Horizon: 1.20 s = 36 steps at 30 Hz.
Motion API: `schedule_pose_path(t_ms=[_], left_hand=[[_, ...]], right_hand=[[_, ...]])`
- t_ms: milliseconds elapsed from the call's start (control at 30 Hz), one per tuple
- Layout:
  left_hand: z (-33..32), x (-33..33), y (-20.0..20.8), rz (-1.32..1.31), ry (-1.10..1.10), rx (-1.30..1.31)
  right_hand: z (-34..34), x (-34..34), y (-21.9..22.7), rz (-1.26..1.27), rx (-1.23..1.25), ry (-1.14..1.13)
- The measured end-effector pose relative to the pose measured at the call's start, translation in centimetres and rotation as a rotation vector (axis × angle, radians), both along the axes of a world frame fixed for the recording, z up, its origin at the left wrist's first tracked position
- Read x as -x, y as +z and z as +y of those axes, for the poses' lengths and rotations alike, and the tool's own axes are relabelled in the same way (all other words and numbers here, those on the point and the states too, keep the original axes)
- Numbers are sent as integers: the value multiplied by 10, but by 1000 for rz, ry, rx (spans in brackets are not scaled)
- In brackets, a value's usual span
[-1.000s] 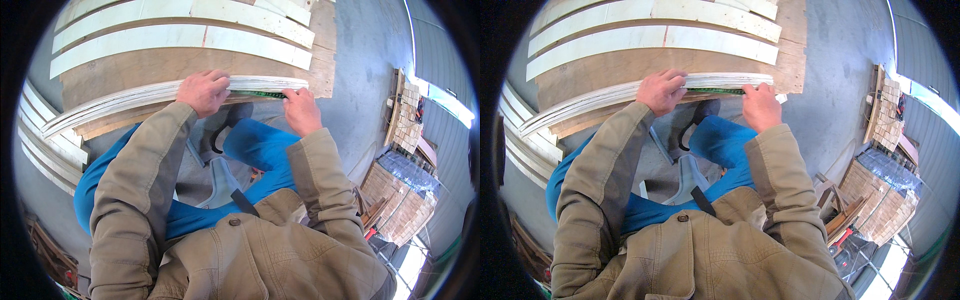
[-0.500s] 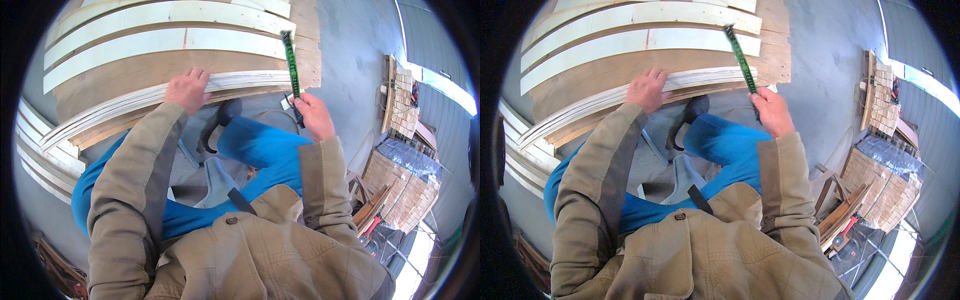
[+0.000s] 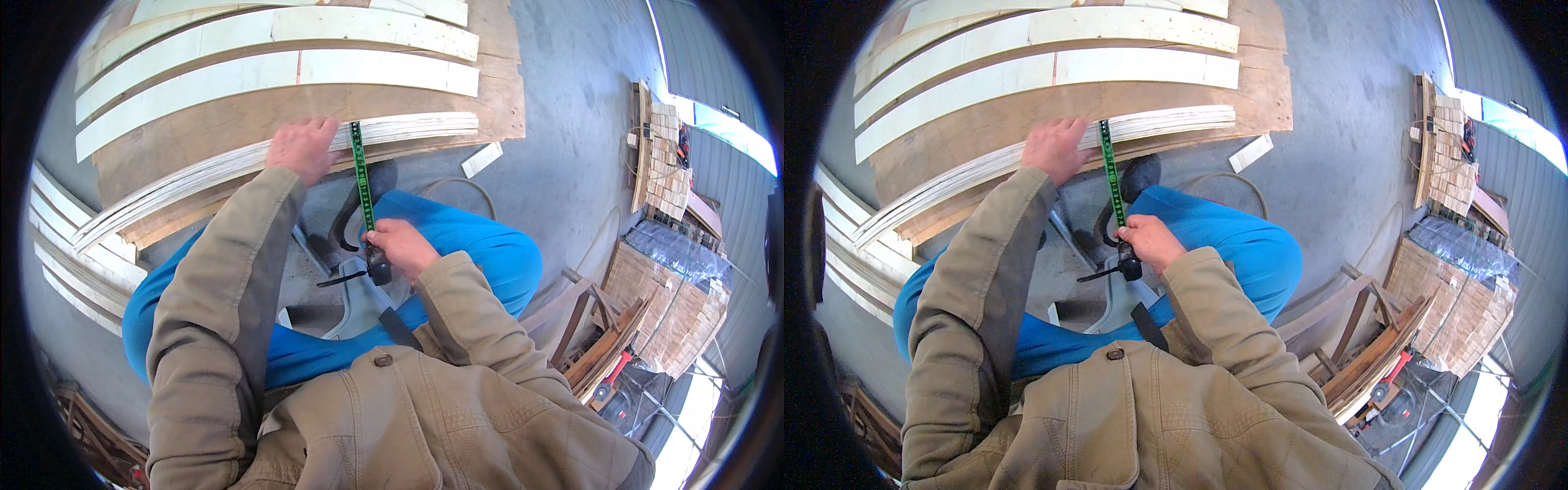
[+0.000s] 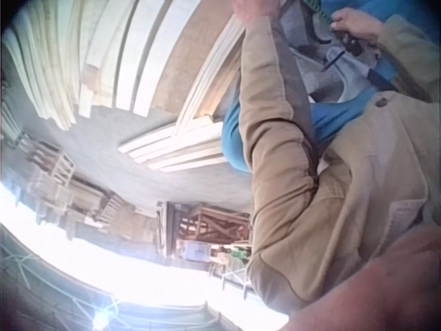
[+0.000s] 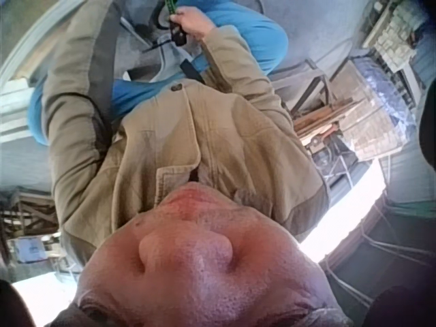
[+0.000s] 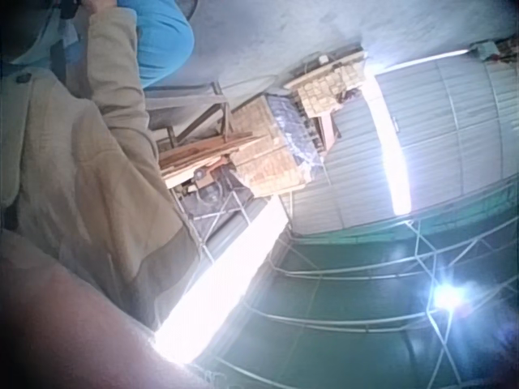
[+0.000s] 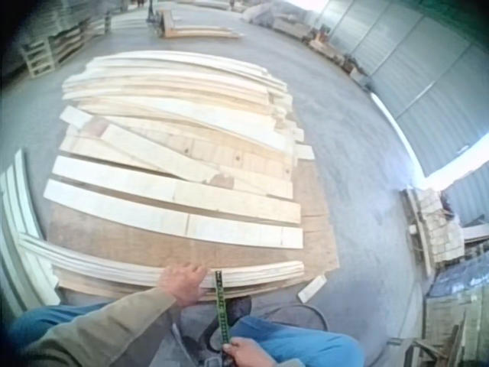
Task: The person arranges white-painted wooden planks on a workbench, aligning them and stacking them into neat piles. They use a tape measure to check dimensions and continue stacking the planks into organized stacks.
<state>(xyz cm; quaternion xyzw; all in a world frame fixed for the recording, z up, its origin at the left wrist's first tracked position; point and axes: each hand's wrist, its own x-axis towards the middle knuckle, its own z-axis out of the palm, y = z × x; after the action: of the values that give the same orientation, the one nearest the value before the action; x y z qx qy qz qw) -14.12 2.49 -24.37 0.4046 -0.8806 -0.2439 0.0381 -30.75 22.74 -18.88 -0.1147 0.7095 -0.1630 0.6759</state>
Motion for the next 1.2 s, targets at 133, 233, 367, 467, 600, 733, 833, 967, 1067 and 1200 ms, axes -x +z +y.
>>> schedule_pose_path(t_ms=[133,233,367,467,600,733,833,967,1067,1200], left_hand=[[0,0,1,7,5,-21],[0,0,3,0,3,-12],[0,0,6,36,4,1],[-2,1,7,1,-3,-48],[-2,1,7,0,-5,-26],[-1,1,6,12,-3,6],[-1,2,4,13,-4,18],[-1,1,2,20,-4,23],[-1,1,2,21,-8,18],[-1,1,3,12,-9,17]], right_hand=[[2,1,-19,96,62,120],[4,-1,-27,149,70,151],[3,-2,-30,191,147,178],[3,-2,-28,192,173,180],[3,-3,-27,228,190,227],[3,-2,-31,240,140,246],[3,-1,-34,258,133,273],[3,-2,-36,258,131,260],[2,-2,-36,272,121,277],[1,-3,-37,265,155,293]])
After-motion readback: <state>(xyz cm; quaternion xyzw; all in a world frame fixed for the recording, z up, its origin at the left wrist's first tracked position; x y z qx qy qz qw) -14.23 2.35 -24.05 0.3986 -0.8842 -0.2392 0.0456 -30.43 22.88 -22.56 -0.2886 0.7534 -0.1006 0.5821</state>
